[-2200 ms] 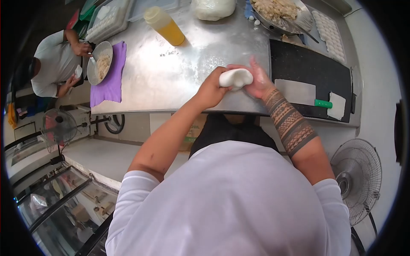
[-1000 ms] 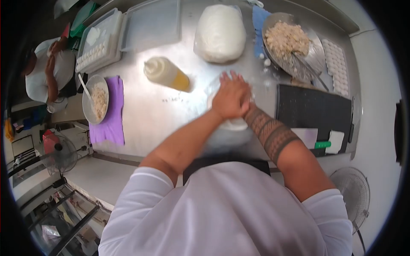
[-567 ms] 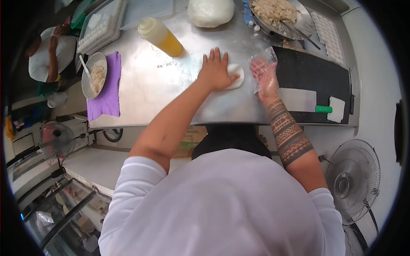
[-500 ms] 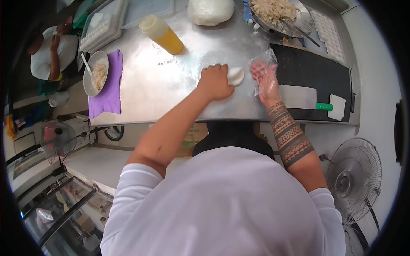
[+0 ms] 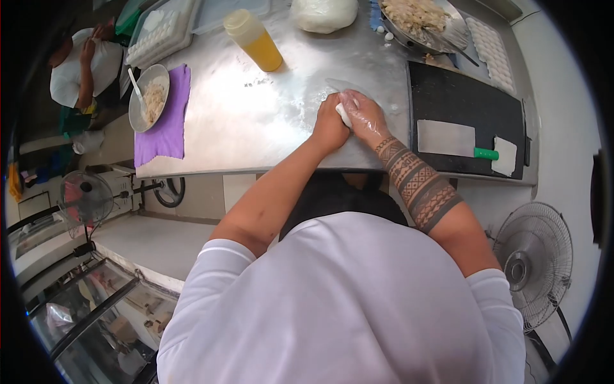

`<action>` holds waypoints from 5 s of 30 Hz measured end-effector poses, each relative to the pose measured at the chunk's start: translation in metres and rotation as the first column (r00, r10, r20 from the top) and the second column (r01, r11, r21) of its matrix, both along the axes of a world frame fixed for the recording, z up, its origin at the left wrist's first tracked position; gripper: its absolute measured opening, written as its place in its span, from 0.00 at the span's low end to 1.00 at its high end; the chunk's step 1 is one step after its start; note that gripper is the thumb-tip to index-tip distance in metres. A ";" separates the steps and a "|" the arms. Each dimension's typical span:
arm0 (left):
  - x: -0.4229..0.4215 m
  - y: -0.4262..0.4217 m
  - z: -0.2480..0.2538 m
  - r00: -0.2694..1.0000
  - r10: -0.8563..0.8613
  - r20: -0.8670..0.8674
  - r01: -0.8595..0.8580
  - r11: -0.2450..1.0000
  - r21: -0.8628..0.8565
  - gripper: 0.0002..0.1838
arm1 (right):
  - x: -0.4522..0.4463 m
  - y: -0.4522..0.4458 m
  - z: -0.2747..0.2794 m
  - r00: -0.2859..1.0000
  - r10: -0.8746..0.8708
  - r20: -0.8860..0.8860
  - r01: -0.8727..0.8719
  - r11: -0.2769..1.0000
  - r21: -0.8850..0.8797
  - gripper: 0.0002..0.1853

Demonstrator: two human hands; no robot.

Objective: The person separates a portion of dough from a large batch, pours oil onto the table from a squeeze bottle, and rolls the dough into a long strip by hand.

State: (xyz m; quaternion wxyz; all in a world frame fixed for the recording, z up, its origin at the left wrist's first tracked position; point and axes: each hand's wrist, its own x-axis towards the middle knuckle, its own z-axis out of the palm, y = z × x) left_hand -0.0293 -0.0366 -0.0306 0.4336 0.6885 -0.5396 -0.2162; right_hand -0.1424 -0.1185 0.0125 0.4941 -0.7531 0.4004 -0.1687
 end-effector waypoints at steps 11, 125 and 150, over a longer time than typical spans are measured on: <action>0.011 0.012 0.065 0.992 -0.021 0.122 0.053 0.963 -0.265 0.27 | -0.007 0.025 -0.047 0.949 0.241 0.202 -0.239 0.970 -0.036 0.32; 0.030 0.016 0.030 0.934 -0.010 -0.358 0.052 0.993 0.108 0.40 | 0.025 0.016 0.012 0.999 -0.027 -0.032 0.024 0.997 -0.076 0.27; 0.055 -0.129 0.023 0.927 -0.040 0.372 0.139 0.960 -0.244 0.20 | 0.080 -0.116 -0.106 0.721 -0.031 0.692 -0.303 0.884 0.355 0.34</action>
